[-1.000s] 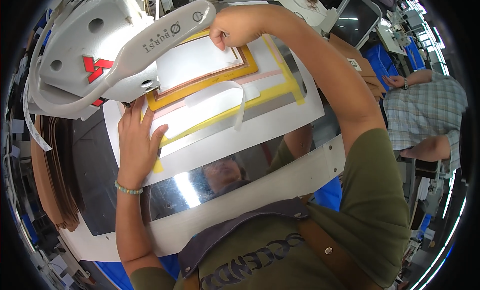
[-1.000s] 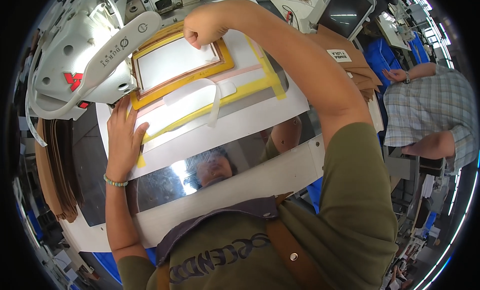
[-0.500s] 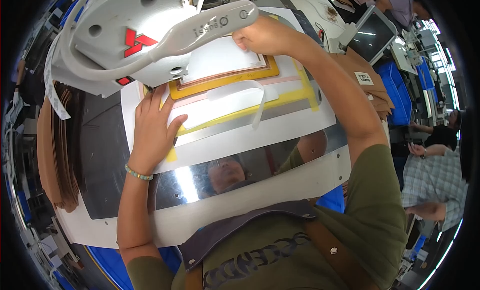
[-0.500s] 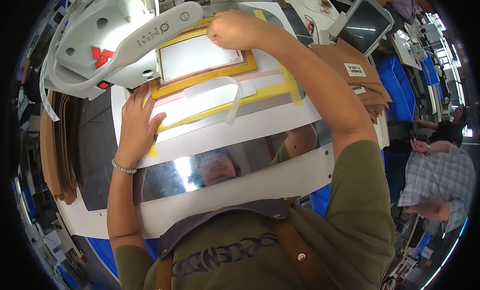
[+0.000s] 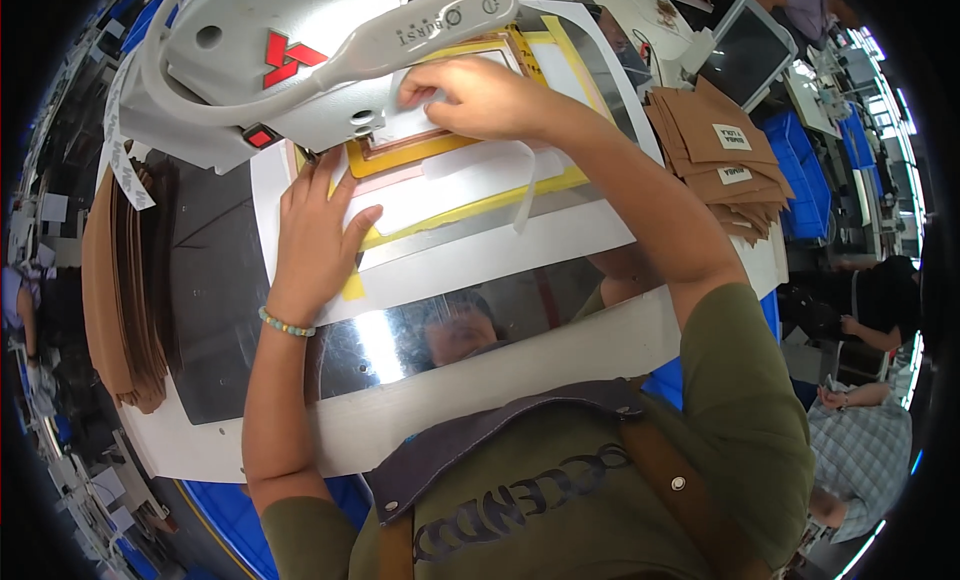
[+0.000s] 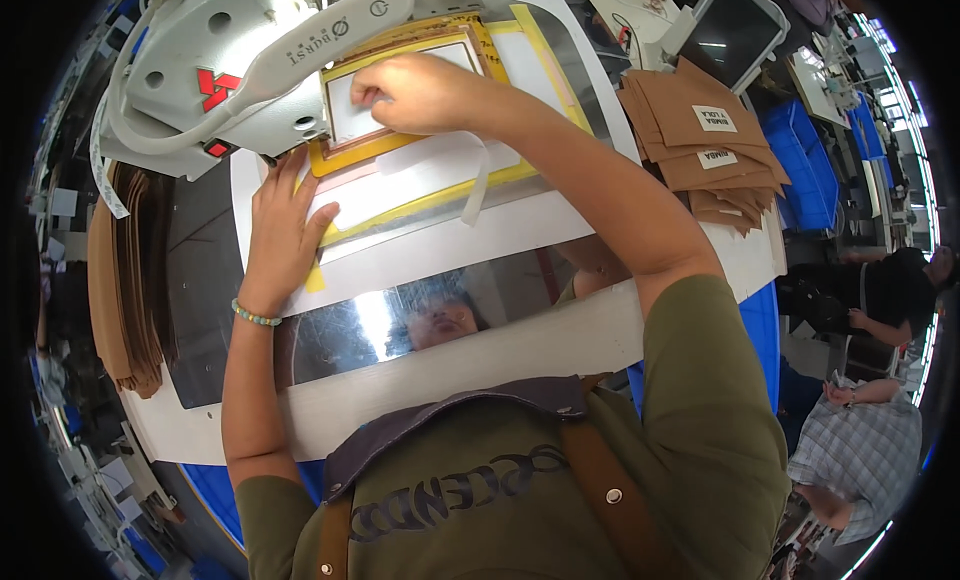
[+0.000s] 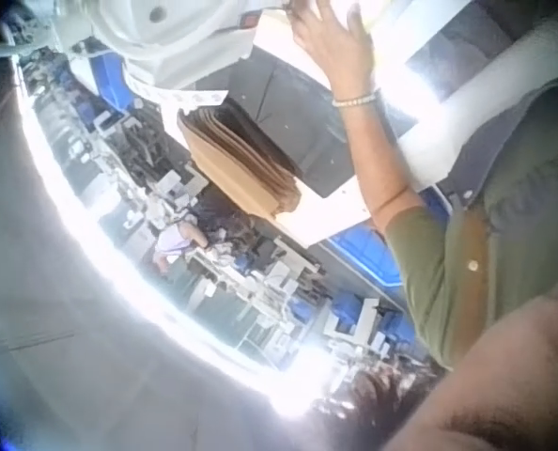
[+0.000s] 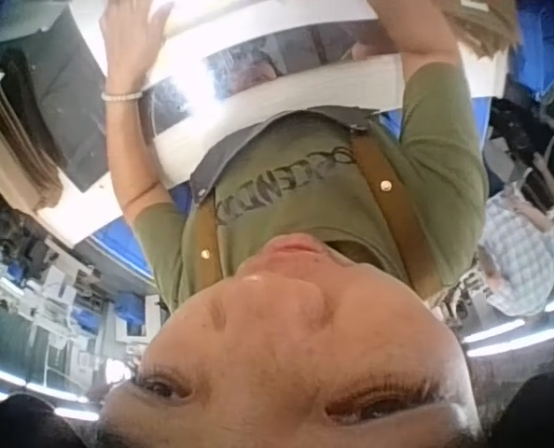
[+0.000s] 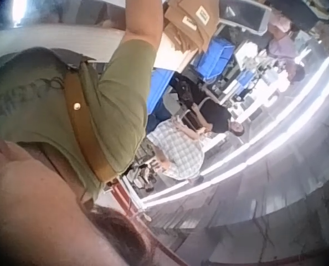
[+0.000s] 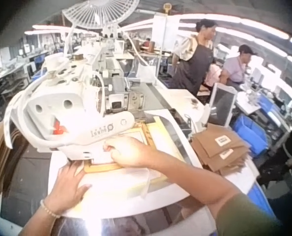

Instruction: Sewing rectangular leather labels onto flat leather panels using an automated sewing machine in a leather goods factory.

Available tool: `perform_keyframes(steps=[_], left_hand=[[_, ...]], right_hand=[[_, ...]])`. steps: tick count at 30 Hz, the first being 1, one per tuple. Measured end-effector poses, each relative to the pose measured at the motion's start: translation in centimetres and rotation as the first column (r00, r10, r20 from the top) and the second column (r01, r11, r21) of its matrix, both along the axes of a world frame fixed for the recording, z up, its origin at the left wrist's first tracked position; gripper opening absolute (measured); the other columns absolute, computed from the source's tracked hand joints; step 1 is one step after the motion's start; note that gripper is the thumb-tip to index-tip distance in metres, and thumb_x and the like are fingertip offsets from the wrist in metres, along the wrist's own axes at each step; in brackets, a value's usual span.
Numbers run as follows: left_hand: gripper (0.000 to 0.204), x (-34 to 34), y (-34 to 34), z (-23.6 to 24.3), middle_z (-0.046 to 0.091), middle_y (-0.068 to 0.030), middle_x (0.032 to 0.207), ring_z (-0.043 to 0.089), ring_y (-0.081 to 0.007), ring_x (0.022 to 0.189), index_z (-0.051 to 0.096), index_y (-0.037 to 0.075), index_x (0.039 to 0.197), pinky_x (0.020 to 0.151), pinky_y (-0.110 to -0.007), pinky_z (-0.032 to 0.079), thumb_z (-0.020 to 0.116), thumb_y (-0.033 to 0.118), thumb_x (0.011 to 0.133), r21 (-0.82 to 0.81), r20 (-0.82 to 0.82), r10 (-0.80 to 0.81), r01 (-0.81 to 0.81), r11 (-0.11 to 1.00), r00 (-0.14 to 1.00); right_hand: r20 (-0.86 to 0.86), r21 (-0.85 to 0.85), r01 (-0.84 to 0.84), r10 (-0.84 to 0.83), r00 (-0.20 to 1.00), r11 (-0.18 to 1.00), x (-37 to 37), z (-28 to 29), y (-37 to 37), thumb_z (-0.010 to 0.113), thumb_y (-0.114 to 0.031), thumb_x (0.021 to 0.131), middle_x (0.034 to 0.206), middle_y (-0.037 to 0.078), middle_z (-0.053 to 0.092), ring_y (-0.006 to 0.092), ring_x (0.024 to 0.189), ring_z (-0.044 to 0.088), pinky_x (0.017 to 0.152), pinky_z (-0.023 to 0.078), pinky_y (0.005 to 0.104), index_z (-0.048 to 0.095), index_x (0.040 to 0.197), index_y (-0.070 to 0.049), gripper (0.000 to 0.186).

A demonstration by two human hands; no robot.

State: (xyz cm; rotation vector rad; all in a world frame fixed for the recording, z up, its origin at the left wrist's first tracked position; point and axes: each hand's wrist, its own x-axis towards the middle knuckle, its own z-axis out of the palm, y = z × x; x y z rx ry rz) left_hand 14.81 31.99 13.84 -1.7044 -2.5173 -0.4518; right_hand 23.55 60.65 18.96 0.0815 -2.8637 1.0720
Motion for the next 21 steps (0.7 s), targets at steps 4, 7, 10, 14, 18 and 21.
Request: perform_keyframes(steps=[4, 7, 10, 14, 18, 21], left_hand=[[0.056, -0.2, -0.2, -0.4, 0.042, -0.0220, 0.168, 0.036, -0.0443, 0.156, 0.058, 0.000, 0.148, 0.125, -0.053, 0.030, 0.061, 0.037, 0.106, 0.007, -0.029, 0.010, -0.010, 1.000, 1.000], [0.056, -0.2, -0.2, -0.6, 0.047, -0.0214, 0.165, 0.038, -0.0425, 0.156, 0.058, -0.001, 0.149, 0.124, -0.051, 0.032, 0.062, 0.036, 0.106, 0.051, -0.054, 0.016, -0.013, 0.999, 0.998], [0.054, 0.2, -0.2, -0.3, 0.060, -0.0204, 0.152, 0.054, -0.0404, 0.143, 0.061, 0.000, 0.146, 0.116, -0.047, 0.043, 0.069, 0.031, 0.102, 0.138, -0.165, 0.039, -0.016, 0.990, 0.986], [0.056, 2.7, 0.1, 2.0, 0.069, -0.0175, 0.133, 0.067, -0.0371, 0.121, 0.063, 0.001, 0.143, 0.102, -0.044, 0.053, 0.080, 0.020, 0.093, 0.130, -0.196, -0.022, 0.049, 0.990, 0.980], [0.048, 7.5, 2.9, 4.2, 0.072, -0.0133, 0.115, 0.069, -0.0332, 0.104, 0.070, 0.002, 0.128, 0.089, -0.044, 0.056, 0.087, 0.009, 0.083, 0.372, -0.097, -0.160, 0.185, 0.910, 0.982], [0.032, 7.2, 2.8, 3.1, 0.070, -0.0114, 0.105, 0.069, -0.0305, 0.099, 0.074, 0.003, 0.112, 0.085, -0.042, 0.056, 0.085, 0.004, 0.082, 0.320, -0.038, -0.219, 0.219, 0.922, 0.975]], right_hand=[[0.175, 0.421, 0.191, -0.286, 0.942, 0.887, 6.1, 5.2, -1.5, 0.070, -0.027, 0.096, 0.097, 0.014, 0.074, 0.0294, 0.095, 0.073, 0.086, 0.056, 0.0427, 0.073, 0.111, -0.004, 0.027], [0.000, 0.553, 0.171, -0.205, 0.979, 0.816, 9.1, 2.0, -1.0, 0.075, -0.031, 0.093, 0.095, 0.013, 0.077, 0.0328, 0.087, 0.076, 0.078, 0.059, 0.0456, 0.075, 0.101, -0.005, 0.027], [-0.111, 0.560, 0.172, -0.132, 0.985, 0.810, 9.8, 0.1, -0.3, 0.074, -0.020, 0.092, 0.091, 0.012, 0.075, 0.0317, 0.088, 0.075, 0.077, 0.059, 0.0444, 0.073, 0.093, -0.005, 0.015], [-0.349, 0.545, 0.102, 0.115, 0.930, 0.832, 9.9, 0.7, -1.5, 0.071, -0.010, 0.093, 0.090, 0.008, 0.070, 0.0293, 0.089, 0.069, 0.079, 0.055, 0.0424, 0.071, 0.094, -0.007, 0.004], [-0.503, 0.579, 0.076, 0.282, 0.817, 0.812, 10.9, 0.4, -3.7, 0.072, -0.010, 0.082, 0.083, 0.003, 0.067, 0.0225, 0.086, 0.069, 0.076, 0.053, 0.0371, 0.068, 0.083, -0.009, 0.004], [-0.445, 0.650, 0.038, 0.340, 0.829, 0.759, 12.5, 0.0, -4.8, 0.072, -0.011, 0.083, 0.085, 0.003, 0.065, 0.0206, 0.085, 0.066, 0.078, 0.053, 0.0374, 0.070, 0.092, -0.007, 0.010]])
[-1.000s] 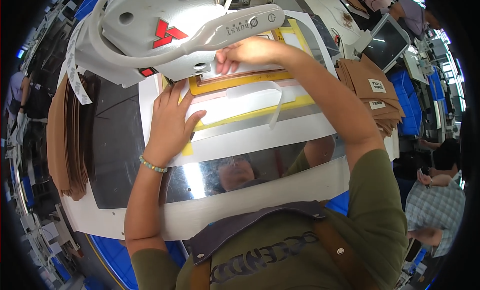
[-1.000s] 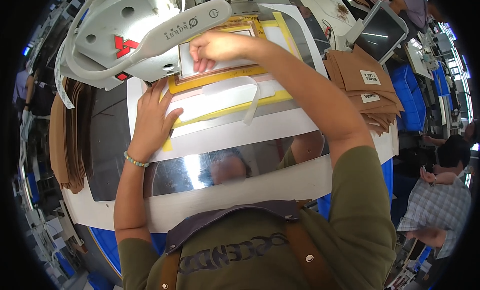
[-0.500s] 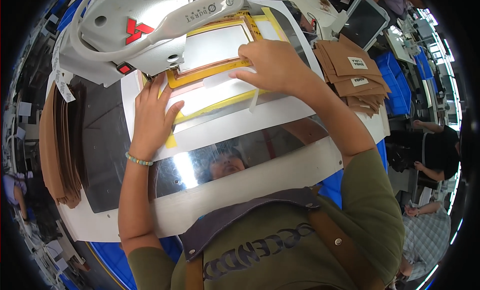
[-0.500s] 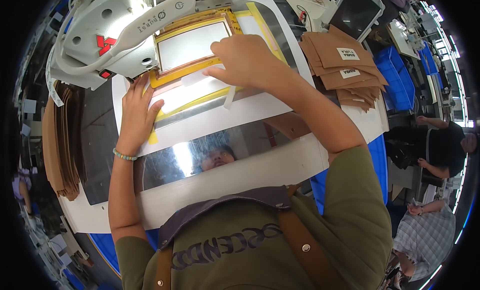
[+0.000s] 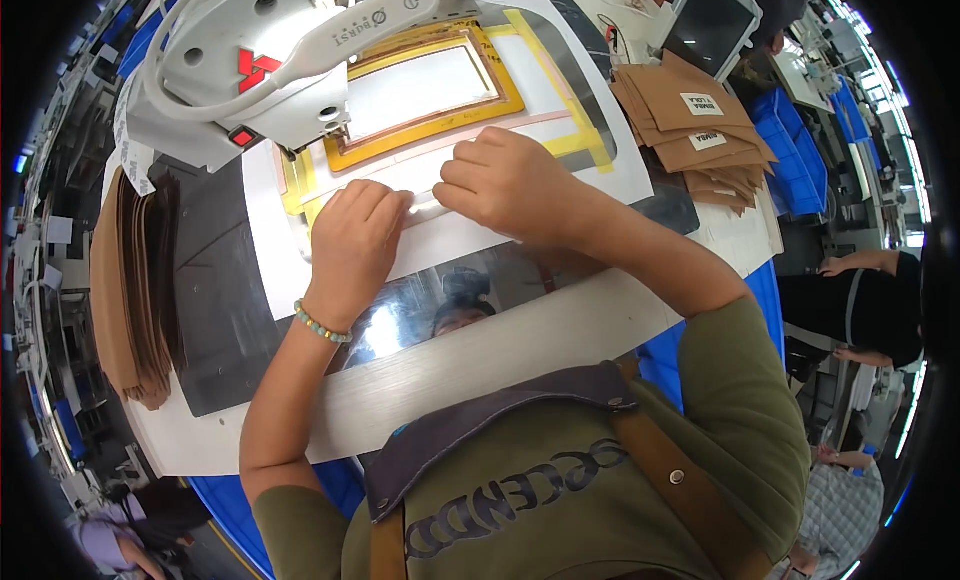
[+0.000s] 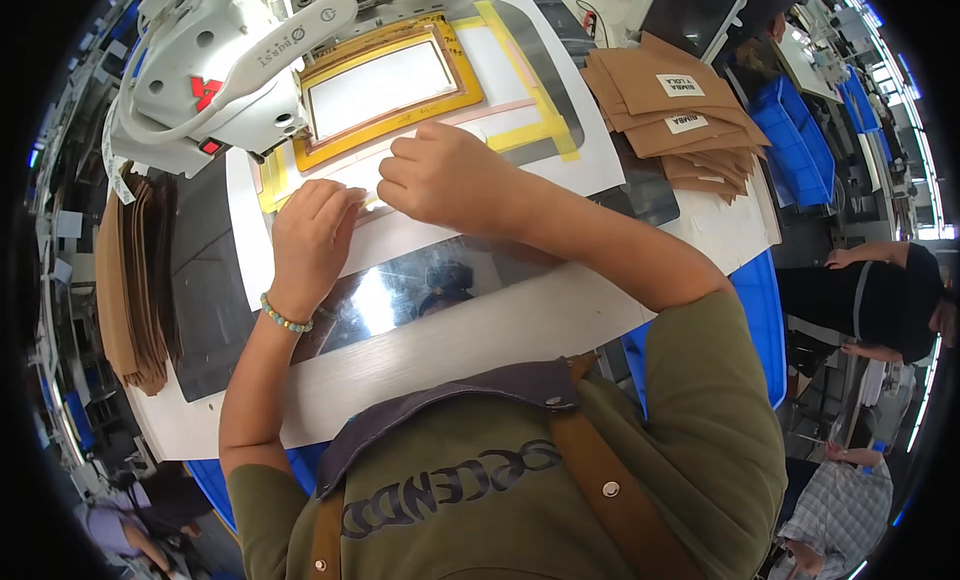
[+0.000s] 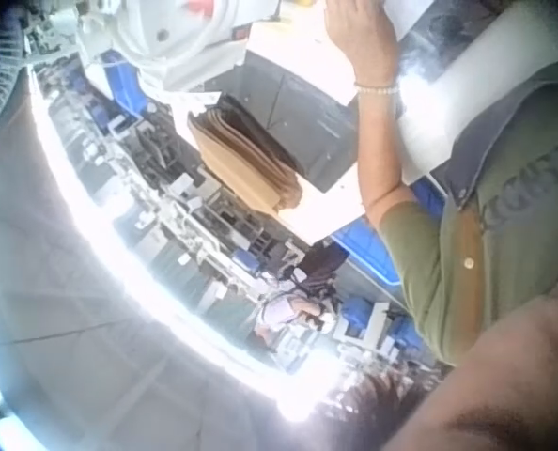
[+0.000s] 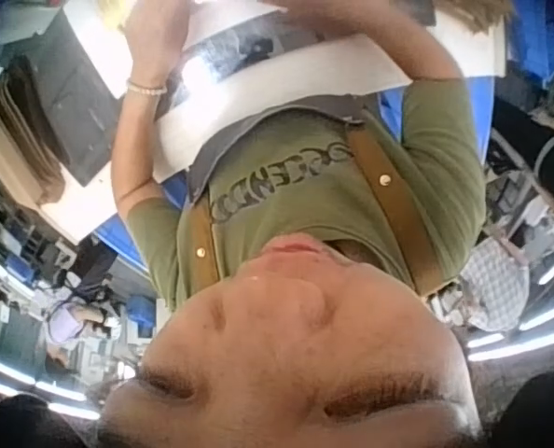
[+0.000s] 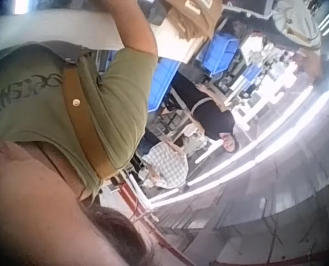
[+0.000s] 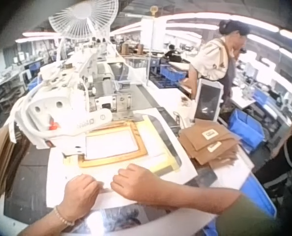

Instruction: Sewing rectangular leather labels onto flat leather panels using an automated sewing machine in a leather goods factory.

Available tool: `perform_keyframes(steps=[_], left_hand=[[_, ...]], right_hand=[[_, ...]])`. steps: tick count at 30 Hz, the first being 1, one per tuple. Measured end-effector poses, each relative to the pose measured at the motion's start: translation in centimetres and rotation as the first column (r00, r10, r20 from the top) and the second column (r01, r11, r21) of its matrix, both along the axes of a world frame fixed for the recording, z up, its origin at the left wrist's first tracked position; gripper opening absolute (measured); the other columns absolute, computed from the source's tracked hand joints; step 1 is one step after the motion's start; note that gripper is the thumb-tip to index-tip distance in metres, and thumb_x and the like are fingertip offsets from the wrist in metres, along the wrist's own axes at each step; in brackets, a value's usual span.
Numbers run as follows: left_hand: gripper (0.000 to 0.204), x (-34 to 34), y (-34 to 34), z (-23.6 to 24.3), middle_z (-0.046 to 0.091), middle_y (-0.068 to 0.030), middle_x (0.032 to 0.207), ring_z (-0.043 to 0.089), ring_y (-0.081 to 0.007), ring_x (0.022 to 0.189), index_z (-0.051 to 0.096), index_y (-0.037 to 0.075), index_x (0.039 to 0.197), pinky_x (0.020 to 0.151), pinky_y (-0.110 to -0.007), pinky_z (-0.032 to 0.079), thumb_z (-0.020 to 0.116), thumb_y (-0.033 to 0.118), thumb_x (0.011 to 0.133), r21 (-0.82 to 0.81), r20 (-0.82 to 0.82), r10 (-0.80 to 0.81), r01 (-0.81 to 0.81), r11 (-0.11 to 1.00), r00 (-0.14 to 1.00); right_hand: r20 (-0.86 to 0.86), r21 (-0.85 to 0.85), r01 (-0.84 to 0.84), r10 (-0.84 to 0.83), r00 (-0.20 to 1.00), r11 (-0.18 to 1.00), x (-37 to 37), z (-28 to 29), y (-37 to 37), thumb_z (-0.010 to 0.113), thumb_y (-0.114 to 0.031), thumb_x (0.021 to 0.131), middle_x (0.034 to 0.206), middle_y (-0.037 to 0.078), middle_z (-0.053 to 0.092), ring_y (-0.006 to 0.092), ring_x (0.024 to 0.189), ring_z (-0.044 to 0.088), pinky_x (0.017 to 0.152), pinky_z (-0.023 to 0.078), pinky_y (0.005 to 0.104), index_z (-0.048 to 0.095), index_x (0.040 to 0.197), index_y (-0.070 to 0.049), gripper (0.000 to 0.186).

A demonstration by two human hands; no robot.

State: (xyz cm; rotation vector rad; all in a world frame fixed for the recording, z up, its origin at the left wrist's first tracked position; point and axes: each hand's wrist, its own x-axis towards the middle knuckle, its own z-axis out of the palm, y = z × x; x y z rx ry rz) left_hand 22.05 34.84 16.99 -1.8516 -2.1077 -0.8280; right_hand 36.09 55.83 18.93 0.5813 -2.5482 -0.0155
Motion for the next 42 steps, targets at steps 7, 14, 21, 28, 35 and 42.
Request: perform_keyframes(steps=[7, 14, 21, 28, 35, 42], left_hand=[[0.030, -1.3, -0.6, -0.8, 0.071, -0.0098, 0.111, 0.068, -0.0273, 0.106, 0.075, 0.002, 0.116, 0.084, -0.037, 0.055, 0.073, 0.006, 0.087, 0.016, -0.421, -0.032, 0.043, 0.999, 0.907], [0.048, -0.3, -2.4, -1.5, 0.063, -0.0190, 0.151, 0.060, -0.0411, 0.136, 0.066, 0.002, 0.140, 0.111, -0.049, 0.049, 0.072, 0.013, 0.094, -0.189, -0.179, 0.056, -0.090, 0.978, 0.982], [0.060, -1.6, -6.0, -1.1, 0.052, -0.0143, 0.165, 0.045, -0.0404, 0.152, 0.056, 0.006, 0.155, 0.124, -0.050, 0.039, 0.072, 0.014, 0.098, -0.340, -0.021, 0.142, -0.140, 0.930, 0.990], [0.034, -10.1, -13.1, 2.8, 0.076, -0.0162, 0.123, 0.071, -0.0370, 0.116, 0.074, 0.006, 0.131, 0.099, -0.044, 0.056, 0.076, 0.015, 0.098, 0.057, -0.145, 0.510, -0.507, 0.860, 0.848], [0.031, -22.0, -27.4, 4.9, 0.071, -0.0257, 0.127, 0.066, -0.0482, 0.115, 0.070, 0.001, 0.129, 0.098, -0.053, 0.054, 0.062, 0.020, 0.106, 0.042, -0.313, 0.876, -0.916, 0.399, 0.367], [0.042, -23.1, -22.1, 6.9, 0.063, -0.0246, 0.148, 0.063, -0.0424, 0.132, 0.067, 0.001, 0.143, 0.111, -0.051, 0.051, 0.047, 0.022, 0.112, -0.383, -0.460, 0.838, -0.917, 0.111, 0.294]], right_hand=[[-0.146, 0.131, 0.186, -0.166, 0.975, 0.974, 2.4, -0.7, 4.7, 0.075, -0.010, 0.082, 0.098, 0.003, 0.071, 0.0203, 0.104, 0.069, 0.091, 0.056, 0.0340, 0.072, 0.091, -0.007, 0.010], [0.119, -0.177, 0.250, -0.231, 0.966, 0.952, 5.2, -3.0, 4.8, 0.077, -0.015, 0.087, 0.135, 0.014, 0.072, 0.0322, 0.133, 0.062, 0.113, 0.047, 0.0475, 0.076, 0.123, -0.001, 0.039], [0.191, -0.377, 0.317, -0.262, 0.946, 0.870, 5.3, -4.6, 4.4, 0.071, -0.016, 0.096, 0.145, 0.017, 0.066, 0.0379, 0.136, 0.059, 0.116, 0.044, 0.0515, 0.069, 0.138, -0.004, 0.043], [0.238, -0.495, 0.407, -0.331, 0.913, 0.768, 6.0, -4.6, 5.9, 0.061, -0.012, 0.103, 0.151, 0.018, 0.062, 0.0378, 0.141, 0.056, 0.121, 0.041, 0.0476, 0.071, 0.134, 0.000, 0.035], [0.202, -0.605, 0.374, -0.319, 0.926, 0.703, 6.1, -3.8, 5.8, 0.063, -0.009, 0.103, 0.150, 0.017, 0.062, 0.0370, 0.141, 0.056, 0.120, 0.042, 0.0472, 0.071, 0.133, -0.001, 0.033], [0.019, -0.610, 0.328, -0.401, 0.916, 0.721, 6.7, -6.7, 6.9, 0.073, -0.014, 0.096, 0.139, 0.017, 0.066, 0.0363, 0.132, 0.061, 0.113, 0.047, 0.0492, 0.075, 0.120, -0.004, 0.027]])
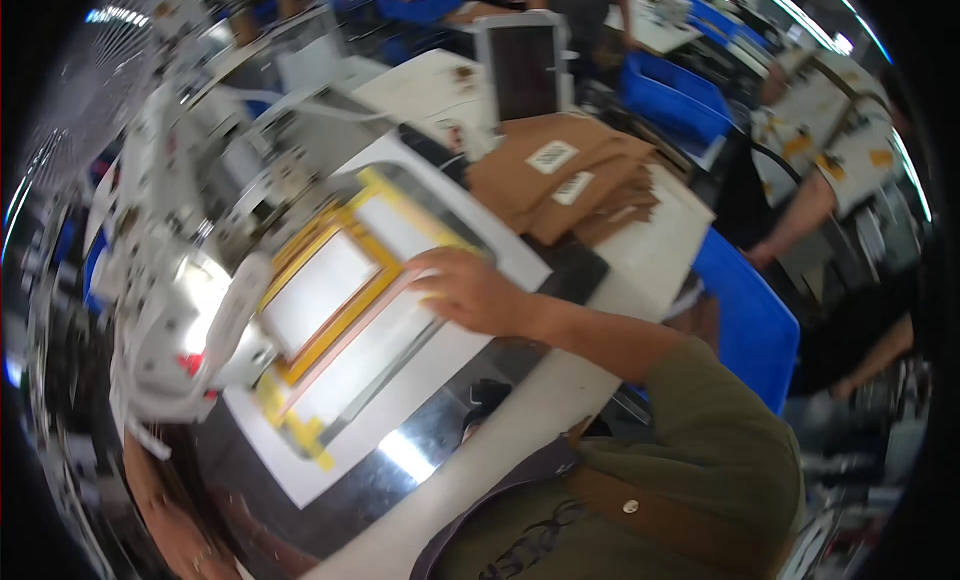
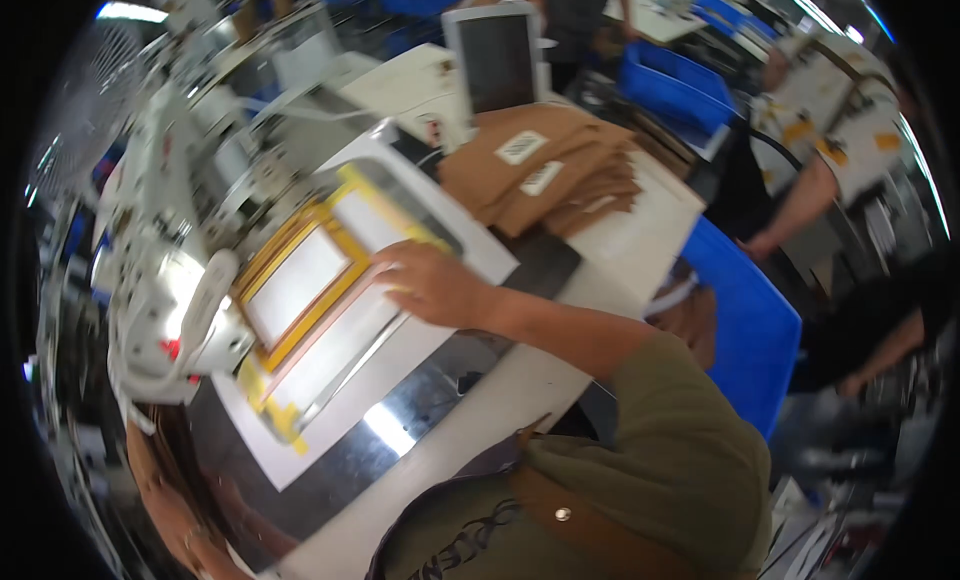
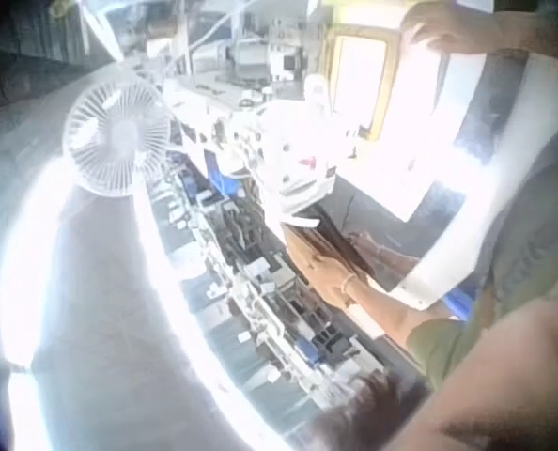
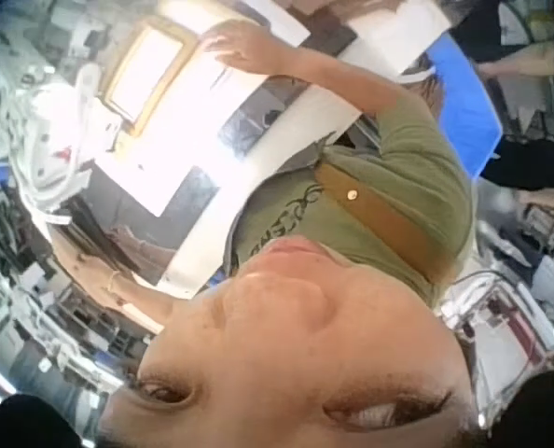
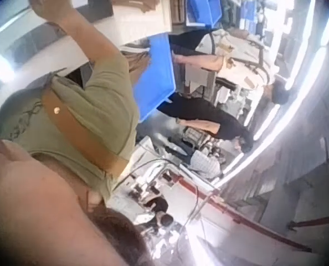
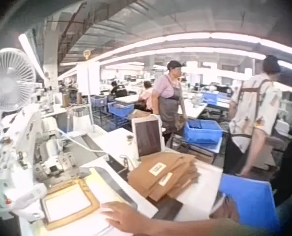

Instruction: Sewing rectangular leather labels onto flat leather panels using an automated sewing machine in a leather goods factory.

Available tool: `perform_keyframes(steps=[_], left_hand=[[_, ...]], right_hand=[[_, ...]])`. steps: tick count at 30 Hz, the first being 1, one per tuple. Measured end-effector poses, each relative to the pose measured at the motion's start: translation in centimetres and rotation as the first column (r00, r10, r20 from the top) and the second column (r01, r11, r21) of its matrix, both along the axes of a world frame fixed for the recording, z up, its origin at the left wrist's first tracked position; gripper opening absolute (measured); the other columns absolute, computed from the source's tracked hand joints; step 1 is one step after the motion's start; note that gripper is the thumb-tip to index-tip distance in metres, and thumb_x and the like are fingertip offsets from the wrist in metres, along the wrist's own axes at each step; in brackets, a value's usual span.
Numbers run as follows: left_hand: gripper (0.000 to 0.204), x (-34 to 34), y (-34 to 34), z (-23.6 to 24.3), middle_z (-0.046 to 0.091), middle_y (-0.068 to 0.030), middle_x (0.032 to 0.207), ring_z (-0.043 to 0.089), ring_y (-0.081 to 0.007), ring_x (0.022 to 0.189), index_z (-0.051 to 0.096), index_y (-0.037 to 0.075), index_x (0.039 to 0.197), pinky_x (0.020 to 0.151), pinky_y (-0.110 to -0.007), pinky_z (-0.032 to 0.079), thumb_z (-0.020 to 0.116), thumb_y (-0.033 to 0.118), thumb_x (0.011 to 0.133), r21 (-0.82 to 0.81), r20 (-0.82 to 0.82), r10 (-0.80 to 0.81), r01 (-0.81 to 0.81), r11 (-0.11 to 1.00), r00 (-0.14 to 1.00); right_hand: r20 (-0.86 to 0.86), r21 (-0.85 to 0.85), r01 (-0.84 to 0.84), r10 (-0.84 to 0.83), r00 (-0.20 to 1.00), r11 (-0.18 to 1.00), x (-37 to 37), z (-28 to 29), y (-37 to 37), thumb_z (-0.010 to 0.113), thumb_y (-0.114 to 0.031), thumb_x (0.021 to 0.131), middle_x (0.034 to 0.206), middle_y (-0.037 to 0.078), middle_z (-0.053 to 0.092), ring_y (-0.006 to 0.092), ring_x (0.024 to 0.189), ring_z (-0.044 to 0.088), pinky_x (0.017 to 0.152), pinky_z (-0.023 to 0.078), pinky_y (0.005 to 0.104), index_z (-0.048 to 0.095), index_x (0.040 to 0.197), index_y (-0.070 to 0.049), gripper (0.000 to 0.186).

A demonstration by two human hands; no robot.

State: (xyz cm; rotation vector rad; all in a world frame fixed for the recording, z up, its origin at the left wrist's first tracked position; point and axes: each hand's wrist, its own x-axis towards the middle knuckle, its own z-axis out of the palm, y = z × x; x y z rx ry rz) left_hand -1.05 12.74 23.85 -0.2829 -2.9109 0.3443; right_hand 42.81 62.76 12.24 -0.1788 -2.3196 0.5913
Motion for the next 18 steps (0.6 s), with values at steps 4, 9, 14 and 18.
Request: perform_keyframes(steps=[4, 9, 14, 18], left_hand=[[0.054, -5.2, 1.8, -2.8, 0.065, -0.0269, 0.147, 0.063, -0.0411, 0.134, 0.066, -0.003, 0.143, 0.119, -0.051, 0.046, 0.066, 0.037, 0.108, 0.151, -0.113, -0.429, 0.442, 0.884, 0.896], [0.053, -7.5, 7.3, -1.6, 0.064, -0.0269, 0.147, 0.063, -0.0412, 0.135, 0.066, -0.003, 0.144, 0.119, -0.050, 0.046, 0.065, 0.036, 0.108, 0.130, -0.120, -0.543, 0.555, 0.822, 0.831], [0.052, -7.5, 10.5, -1.2, 0.064, -0.0270, 0.148, 0.062, -0.0412, 0.136, 0.066, -0.003, 0.144, 0.119, -0.050, 0.046, 0.064, 0.035, 0.108, 0.106, -0.096, -0.624, 0.631, 0.768, 0.776], [0.052, -7.6, 11.6, -0.8, 0.064, -0.0271, 0.148, 0.062, -0.0413, 0.136, 0.066, -0.003, 0.144, 0.119, -0.050, 0.046, 0.064, 0.034, 0.108, 0.083, -0.074, -0.674, 0.678, 0.731, 0.735]], right_hand=[[-0.160, -0.049, -0.173, 0.163, 0.973, 0.984, -0.2, 4.9, -2.0, 0.072, -0.014, 0.100, 0.141, 0.012, 0.069, 0.0317, 0.135, 0.061, 0.114, 0.047, 0.0475, 0.073, 0.131, -0.007, 0.032], [-0.615, 0.184, -0.314, 0.358, 0.703, 0.931, 4.5, 16.8, -4.3, 0.068, -0.014, 0.104, 0.124, 0.014, 0.077, 0.0299, 0.106, 0.073, 0.095, 0.058, 0.0416, 0.077, 0.121, -0.008, 0.021], [-0.782, 0.311, -0.208, 0.374, 0.498, 0.927, 7.1, 19.9, -6.0, 0.057, -0.024, 0.107, 0.110, 0.010, 0.075, 0.0266, 0.093, 0.068, 0.081, 0.054, 0.0393, 0.077, 0.120, -0.003, 0.032], [-0.884, 0.248, -0.246, 0.322, 0.337, 0.937, 7.5, 19.9, -8.7, 0.053, -0.028, 0.111, 0.099, 0.008, 0.075, 0.0205, 0.080, 0.063, 0.067, 0.047, 0.0335, 0.080, 0.113, -0.005, 0.036]])
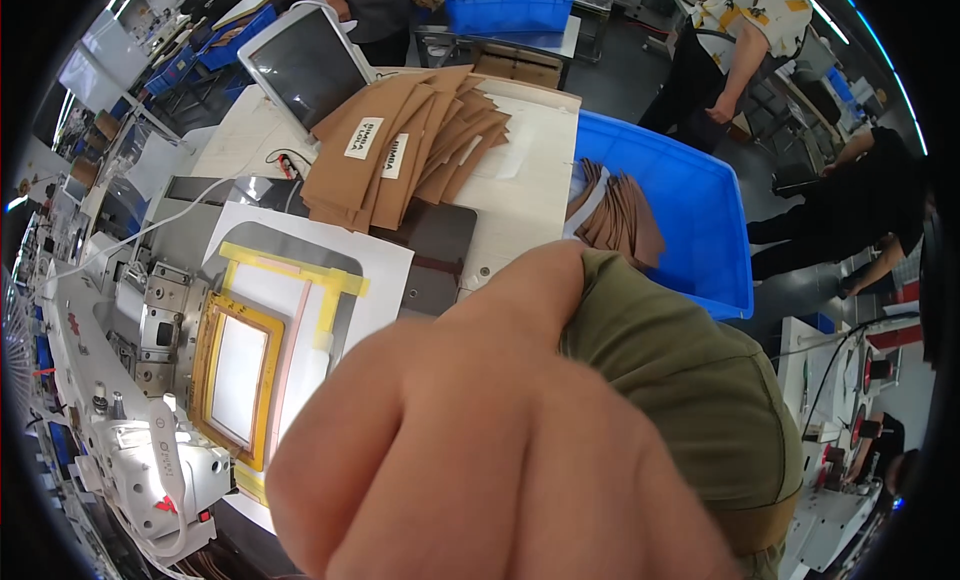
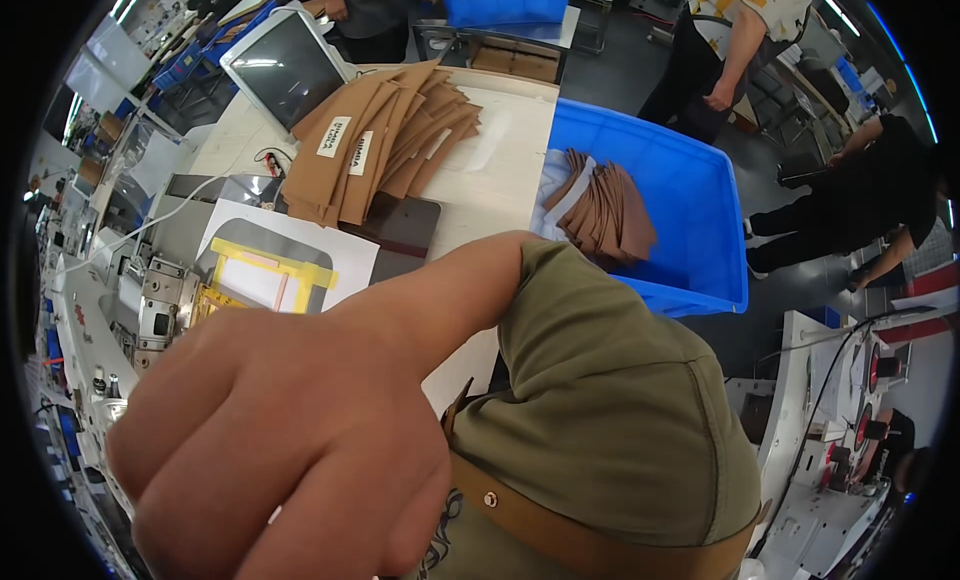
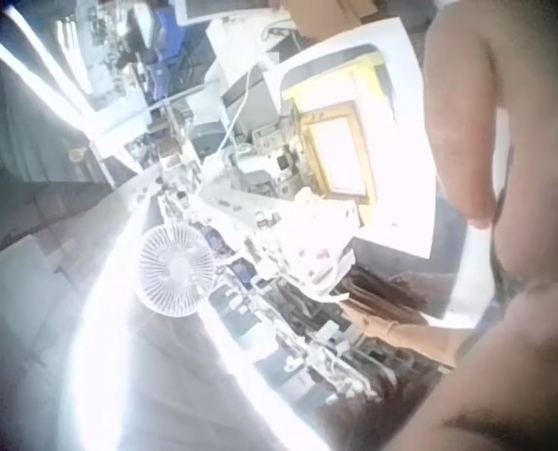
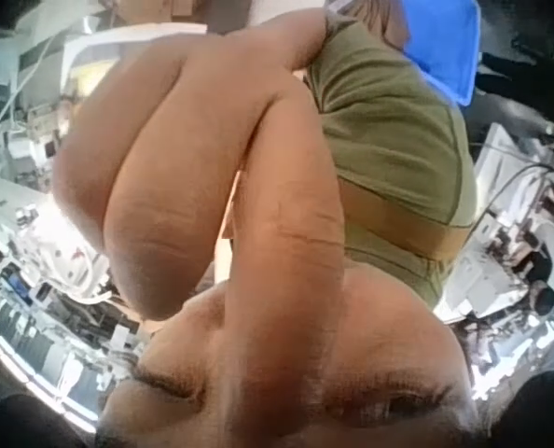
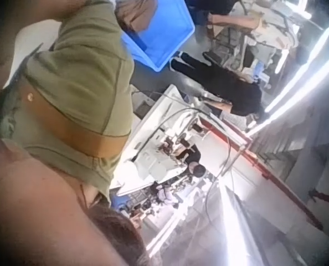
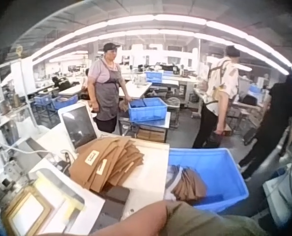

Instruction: Sewing rectangular leather labels onto flat leather panels using an automated sewing machine in a leather goods factory.

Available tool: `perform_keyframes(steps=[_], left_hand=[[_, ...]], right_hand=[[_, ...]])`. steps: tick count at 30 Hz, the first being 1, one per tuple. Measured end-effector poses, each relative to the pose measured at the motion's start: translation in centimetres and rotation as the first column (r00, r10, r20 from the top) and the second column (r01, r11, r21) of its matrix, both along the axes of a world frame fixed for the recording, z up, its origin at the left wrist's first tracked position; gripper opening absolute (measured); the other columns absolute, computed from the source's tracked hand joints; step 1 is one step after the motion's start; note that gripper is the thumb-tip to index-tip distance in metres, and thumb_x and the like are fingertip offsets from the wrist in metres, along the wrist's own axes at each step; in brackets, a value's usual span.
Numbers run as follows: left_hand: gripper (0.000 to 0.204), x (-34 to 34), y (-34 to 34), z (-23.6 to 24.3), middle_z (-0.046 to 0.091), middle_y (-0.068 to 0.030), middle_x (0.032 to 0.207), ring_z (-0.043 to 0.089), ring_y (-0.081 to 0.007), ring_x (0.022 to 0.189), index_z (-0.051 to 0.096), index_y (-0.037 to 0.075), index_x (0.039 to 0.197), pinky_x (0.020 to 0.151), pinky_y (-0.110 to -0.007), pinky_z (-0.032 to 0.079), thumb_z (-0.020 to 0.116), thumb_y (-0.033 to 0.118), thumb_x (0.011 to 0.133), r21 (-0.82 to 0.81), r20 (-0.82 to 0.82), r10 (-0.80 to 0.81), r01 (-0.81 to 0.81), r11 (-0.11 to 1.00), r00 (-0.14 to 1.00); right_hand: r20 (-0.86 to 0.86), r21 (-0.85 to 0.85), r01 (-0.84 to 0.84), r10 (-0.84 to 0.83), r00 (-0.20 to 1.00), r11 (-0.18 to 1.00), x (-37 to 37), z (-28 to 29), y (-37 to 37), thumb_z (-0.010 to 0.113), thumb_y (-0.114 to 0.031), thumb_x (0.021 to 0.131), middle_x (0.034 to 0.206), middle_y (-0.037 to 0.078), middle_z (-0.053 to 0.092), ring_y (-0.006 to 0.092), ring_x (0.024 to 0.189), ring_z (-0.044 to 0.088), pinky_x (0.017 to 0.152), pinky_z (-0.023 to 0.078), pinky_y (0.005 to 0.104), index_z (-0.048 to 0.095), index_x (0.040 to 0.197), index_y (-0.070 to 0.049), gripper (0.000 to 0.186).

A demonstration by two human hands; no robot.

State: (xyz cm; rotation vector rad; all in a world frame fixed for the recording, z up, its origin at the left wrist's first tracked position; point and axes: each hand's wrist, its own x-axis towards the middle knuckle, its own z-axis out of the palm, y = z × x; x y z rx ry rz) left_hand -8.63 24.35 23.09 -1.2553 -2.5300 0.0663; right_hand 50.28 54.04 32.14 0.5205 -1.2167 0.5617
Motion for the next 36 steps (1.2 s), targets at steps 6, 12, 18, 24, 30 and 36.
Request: perform_keyframes(steps=[6, 12, 18, 24, 30, 36], left_hand=[[0.051, 0.1, 1.9, -0.3, 0.063, -0.0271, 0.148, 0.061, -0.0414, 0.137, 0.065, -0.003, 0.144, 0.119, -0.050, 0.046, 0.063, 0.033, 0.108, 0.028, 0.006, -0.064, 0.064, 0.998, 0.998], [0.050, -0.1, 2.9, -1.0, 0.063, -0.0272, 0.149, 0.061, -0.0414, 0.138, 0.065, -0.003, 0.145, 0.119, -0.050, 0.046, 0.062, 0.032, 0.108, 0.054, 0.015, -0.120, 0.119, 0.991, 0.993], [0.050, 0.0, 2.9, -1.9, 0.062, -0.0273, 0.149, 0.060, -0.0415, 0.138, 0.065, -0.003, 0.145, 0.119, -0.050, 0.046, 0.060, 0.030, 0.108, 0.060, 0.028, -0.161, 0.159, 0.985, 0.987], [0.049, 1.2, 3.8, -4.8, 0.062, -0.0274, 0.150, 0.059, -0.0416, 0.139, 0.065, -0.002, 0.145, 0.119, -0.049, 0.046, 0.059, 0.029, 0.108, 0.093, 0.061, -0.201, 0.195, 0.976, 0.978], [0.048, 1.8, 4.2, -7.6, 0.062, -0.0275, 0.150, 0.059, -0.0417, 0.140, 0.065, -0.002, 0.145, 0.119, -0.049, 0.046, 0.058, 0.028, 0.108, 0.123, 0.092, -0.224, 0.213, 0.969, 0.970], [0.048, 2.1, 4.2, -10.4, 0.061, -0.0276, 0.151, 0.058, -0.0418, 0.141, 0.064, -0.002, 0.146, 0.119, -0.049, 0.046, 0.057, 0.027, 0.108, 0.177, 0.115, -0.227, 0.205, 0.963, 0.967]], right_hand=[[-0.240, -0.051, -0.162, 0.145, 0.960, 0.986, -1.9, 1.7, -3.4, 0.047, -0.033, 0.117, 0.083, 0.003, 0.073, 0.0112, 0.060, 0.055, 0.046, 0.037, 0.0247, 0.085, 0.104, -0.008, 0.047], [-0.354, -0.033, -0.055, 0.040, 0.935, 0.998, -3.5, 1.7, -4.2, 0.075, -0.022, 0.103, 0.075, 0.004, 0.071, 0.0078, 0.051, 0.055, 0.041, 0.042, 0.0204, 0.078, 0.095, -0.004, 0.020], [-0.317, 0.170, -0.310, 0.350, 0.881, 0.935, -5.0, -0.2, -3.2, 0.035, -0.030, 0.119, 0.100, 0.016, 0.075, 0.0138, 0.064, 0.065, 0.051, 0.051, 0.0268, 0.079, 0.121, 0.002, 0.054], [0.590, -0.082, -0.182, 0.195, 0.783, 0.980, -7.2, -11.1, 2.2, 0.047, -0.030, 0.112, 0.103, 0.015, 0.073, 0.0330, 0.095, 0.070, 0.088, 0.056, 0.0426, 0.075, 0.109, -0.003, 0.039], [0.688, -0.209, -0.095, 0.215, 0.693, 0.973, -8.9, -17.6, 4.3, 0.045, -0.030, 0.114, 0.096, 0.017, 0.073, 0.0313, 0.093, 0.071, 0.085, 0.056, 0.0420, 0.075, 0.096, -0.001, 0.045], [0.731, -0.230, -0.105, 0.243, 0.638, 0.968, -9.6, -18.5, 4.6, 0.048, -0.032, 0.114, 0.091, 0.014, 0.073, 0.0290, 0.086, 0.071, 0.080, 0.056, 0.0407, 0.075, 0.092, -0.002, 0.046]])
